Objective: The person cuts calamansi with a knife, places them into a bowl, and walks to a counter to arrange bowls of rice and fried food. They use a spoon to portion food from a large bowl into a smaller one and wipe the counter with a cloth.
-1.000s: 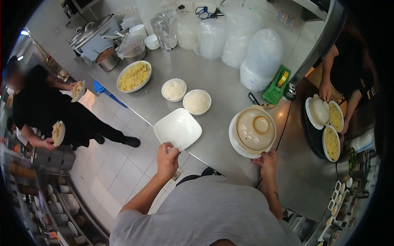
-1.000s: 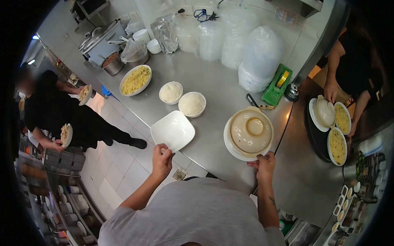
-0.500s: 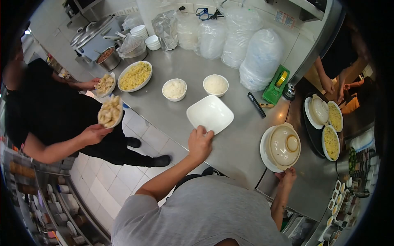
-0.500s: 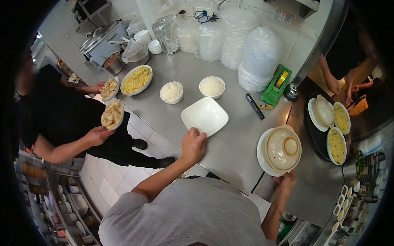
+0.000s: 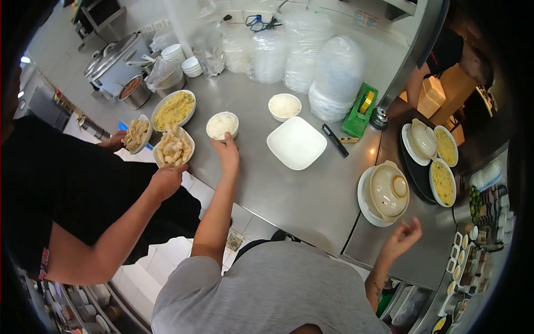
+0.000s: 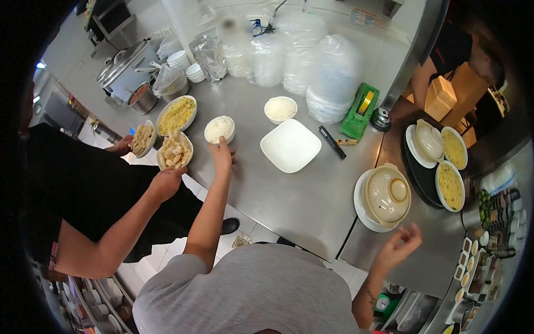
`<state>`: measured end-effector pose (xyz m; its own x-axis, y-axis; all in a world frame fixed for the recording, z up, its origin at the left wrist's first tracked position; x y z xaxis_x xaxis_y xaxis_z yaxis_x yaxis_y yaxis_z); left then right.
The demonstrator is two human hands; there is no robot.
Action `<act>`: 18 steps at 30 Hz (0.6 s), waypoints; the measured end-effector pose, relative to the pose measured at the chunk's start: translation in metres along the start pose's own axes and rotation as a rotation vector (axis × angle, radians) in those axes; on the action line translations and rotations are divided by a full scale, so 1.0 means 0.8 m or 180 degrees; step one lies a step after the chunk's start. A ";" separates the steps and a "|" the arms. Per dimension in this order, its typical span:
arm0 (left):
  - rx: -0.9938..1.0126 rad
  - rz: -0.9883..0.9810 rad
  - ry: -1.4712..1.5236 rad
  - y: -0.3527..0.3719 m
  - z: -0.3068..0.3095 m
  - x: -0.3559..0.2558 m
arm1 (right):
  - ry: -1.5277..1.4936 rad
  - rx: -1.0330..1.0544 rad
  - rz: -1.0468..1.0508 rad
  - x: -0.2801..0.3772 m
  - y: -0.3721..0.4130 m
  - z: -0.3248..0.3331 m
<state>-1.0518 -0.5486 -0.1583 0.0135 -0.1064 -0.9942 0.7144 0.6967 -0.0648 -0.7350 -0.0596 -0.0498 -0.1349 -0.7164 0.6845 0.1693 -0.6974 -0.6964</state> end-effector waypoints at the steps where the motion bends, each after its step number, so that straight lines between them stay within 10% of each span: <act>1: 0.0000 0.0269 0.0084 0.004 0.001 -0.019 | -0.0398 0.0251 0.0035 0.028 0.008 -0.013; 8: 0.0318 0.0835 0.0254 -0.035 -0.059 -0.006 | -0.1108 0.2794 0.0409 0.175 0.153 -0.187; 18: 0.1941 0.0875 0.0289 0.000 -0.123 0.021 | -0.1259 0.2505 0.1136 0.149 0.192 -0.302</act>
<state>-1.1208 -0.4804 -0.1833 0.2115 0.0961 -0.9726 0.9608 0.1620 0.2249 -0.9606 -0.2576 -0.1275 0.3678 -0.7244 0.5830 0.7653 -0.1204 -0.6323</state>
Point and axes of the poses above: each hand's wrist, its own y-axis away from the middle knuckle, its own z-axis out of the back of the hand, x = y × z, the point moved 8 cm from there along -y, towards the middle knuckle, and after that the axes turned 13 degrees about -x, right-handed, at the moved point
